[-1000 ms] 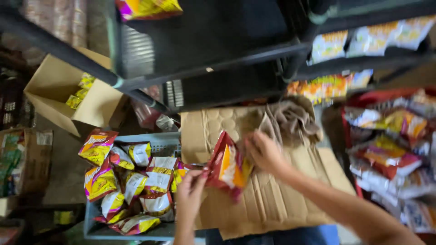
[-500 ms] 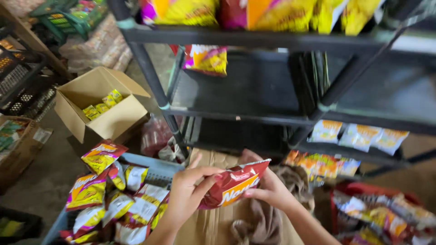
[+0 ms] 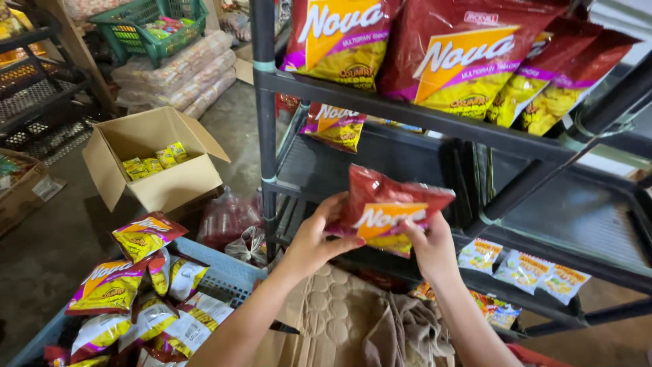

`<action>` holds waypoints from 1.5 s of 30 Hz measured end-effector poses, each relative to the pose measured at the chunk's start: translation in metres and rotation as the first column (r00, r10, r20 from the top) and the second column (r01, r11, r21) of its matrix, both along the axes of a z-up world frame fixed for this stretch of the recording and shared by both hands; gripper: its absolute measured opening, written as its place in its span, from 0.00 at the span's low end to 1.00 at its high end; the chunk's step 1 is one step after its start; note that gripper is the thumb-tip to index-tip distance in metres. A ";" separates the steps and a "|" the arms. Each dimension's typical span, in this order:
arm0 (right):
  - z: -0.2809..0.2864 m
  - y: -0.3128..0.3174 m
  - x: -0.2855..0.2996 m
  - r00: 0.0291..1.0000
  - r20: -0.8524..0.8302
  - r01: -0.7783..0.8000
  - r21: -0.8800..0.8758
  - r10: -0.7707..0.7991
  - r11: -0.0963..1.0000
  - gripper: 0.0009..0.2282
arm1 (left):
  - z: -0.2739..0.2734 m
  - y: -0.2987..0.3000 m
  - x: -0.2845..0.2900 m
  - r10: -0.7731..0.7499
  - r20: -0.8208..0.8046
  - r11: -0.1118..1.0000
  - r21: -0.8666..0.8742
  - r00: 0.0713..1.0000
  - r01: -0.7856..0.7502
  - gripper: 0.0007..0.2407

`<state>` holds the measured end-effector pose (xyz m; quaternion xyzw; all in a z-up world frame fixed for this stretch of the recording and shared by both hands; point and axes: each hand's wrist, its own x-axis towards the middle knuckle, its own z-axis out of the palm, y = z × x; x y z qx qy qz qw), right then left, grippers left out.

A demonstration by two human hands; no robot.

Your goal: Wiping snack bags with a cleaning cloth and stocking them onto a retail shelf.

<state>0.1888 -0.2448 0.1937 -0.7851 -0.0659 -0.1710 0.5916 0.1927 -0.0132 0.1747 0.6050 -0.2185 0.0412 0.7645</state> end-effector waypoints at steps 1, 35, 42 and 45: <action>-0.004 0.002 0.014 1.000 0.005 -0.002 -0.004 0.002 1.000 0.10 | 0.004 0.002 0.006 0.002 0.005 1.000 -0.004 1.000 -0.002 0.39; -0.059 0.071 0.247 0.999 0.028 0.030 -0.250 -0.024 0.968 0.37 | -0.034 0.010 0.212 0.484 0.314 0.639 0.511 0.816 -0.576 0.45; -0.061 0.067 0.266 0.997 -0.005 -0.071 -0.178 0.072 0.981 0.34 | -0.040 0.010 0.218 0.452 0.262 0.580 0.640 0.853 -0.504 0.50; -0.063 0.054 0.276 0.965 0.072 -0.234 -0.196 0.252 0.952 0.23 | -0.041 0.008 0.215 0.497 0.360 0.492 0.632 0.789 -0.598 0.48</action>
